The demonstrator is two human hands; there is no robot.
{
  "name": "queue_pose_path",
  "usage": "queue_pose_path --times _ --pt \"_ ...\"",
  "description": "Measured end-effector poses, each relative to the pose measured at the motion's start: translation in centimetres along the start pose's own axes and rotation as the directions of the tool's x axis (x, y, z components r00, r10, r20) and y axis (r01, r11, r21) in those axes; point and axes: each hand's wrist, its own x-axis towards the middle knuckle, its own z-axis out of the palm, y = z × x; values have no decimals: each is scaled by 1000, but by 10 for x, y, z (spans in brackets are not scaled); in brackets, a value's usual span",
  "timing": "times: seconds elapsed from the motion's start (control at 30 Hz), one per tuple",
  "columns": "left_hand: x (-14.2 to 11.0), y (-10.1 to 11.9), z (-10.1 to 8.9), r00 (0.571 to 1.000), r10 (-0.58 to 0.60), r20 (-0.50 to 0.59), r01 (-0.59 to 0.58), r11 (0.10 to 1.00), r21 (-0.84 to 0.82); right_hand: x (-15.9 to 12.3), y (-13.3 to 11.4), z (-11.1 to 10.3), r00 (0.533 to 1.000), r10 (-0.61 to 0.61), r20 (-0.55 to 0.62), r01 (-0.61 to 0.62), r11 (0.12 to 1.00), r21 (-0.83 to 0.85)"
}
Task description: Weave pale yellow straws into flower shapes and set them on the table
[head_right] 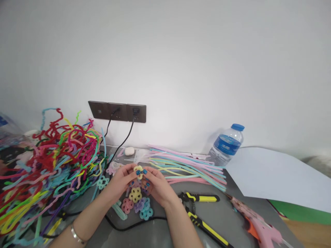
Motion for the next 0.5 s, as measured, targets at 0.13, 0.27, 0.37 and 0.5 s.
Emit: queue_pose_path --times 0.13,0.27,0.37,0.5 --pt "-3 3 3 999 -9 43 10 1000 -15 -1 -2 -5 996 63 69 -66 997 39" --pt "-5 5 5 998 -32 62 34 999 -25 -1 -3 -7 993 104 59 -105 994 17" --pt "-2 5 2 998 53 37 -53 998 21 0 -2 -3 997 66 -26 -66 998 0" --pt "2 7 -4 989 140 45 -144 983 113 0 -1 0 999 1 -48 -3 999 -34"
